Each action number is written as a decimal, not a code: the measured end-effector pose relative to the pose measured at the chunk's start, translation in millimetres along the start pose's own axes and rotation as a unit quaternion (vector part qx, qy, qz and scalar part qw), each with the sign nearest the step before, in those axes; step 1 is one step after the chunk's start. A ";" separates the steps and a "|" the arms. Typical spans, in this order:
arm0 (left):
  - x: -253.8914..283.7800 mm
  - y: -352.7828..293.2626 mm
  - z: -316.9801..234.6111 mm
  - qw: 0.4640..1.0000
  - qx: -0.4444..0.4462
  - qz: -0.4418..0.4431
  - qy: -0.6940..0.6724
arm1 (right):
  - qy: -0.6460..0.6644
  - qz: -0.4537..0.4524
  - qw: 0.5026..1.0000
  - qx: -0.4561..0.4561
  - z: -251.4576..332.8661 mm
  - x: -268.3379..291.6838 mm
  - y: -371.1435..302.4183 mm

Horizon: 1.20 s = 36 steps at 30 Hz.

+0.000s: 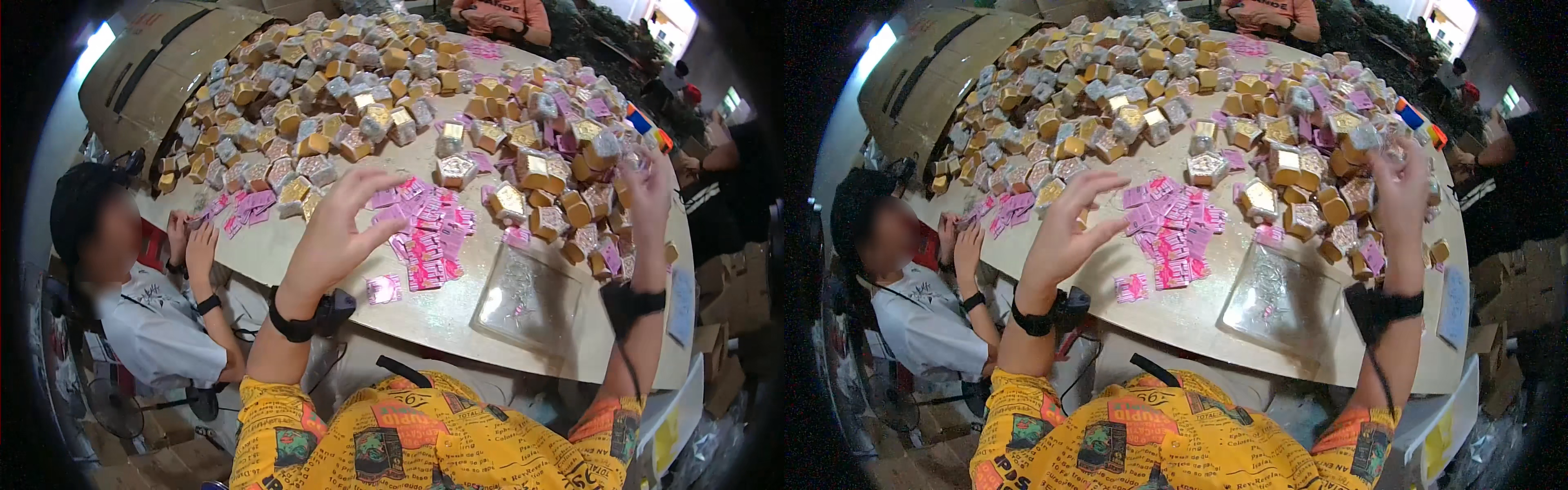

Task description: The person sits at a table and repeatedly picks up small, gold-wrapped items and pink labels. They place the items into clear plastic bags and attach the labels to the packaging. The person works continuously, moving items from a large pile on the table into finished packages.

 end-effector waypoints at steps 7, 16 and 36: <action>-47.7 -82.0 61.1 0.975 0.043 0.197 0.097 | -0.101 0.524 0.846 -0.010 15.8 -85.6 -208.5; -85.5 -97.8 66.0 0.974 0.046 0.167 0.148 | -0.006 0.428 0.902 -0.051 4.4 -90.5 -217.7; -159.0 -70.8 39.6 0.781 0.375 0.085 -0.492 | 0.081 0.270 0.946 -0.159 3.0 -41.2 -194.3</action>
Point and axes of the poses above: each hand's wrist, its own y-axis towards the middle knuckle, its own x-axis out of the back of the hand, z = x × y, the point moved 10 cm from there along y, towards the middle knuckle, and after that the axes turned 5 degrees about -z, right-handed, at the moved point
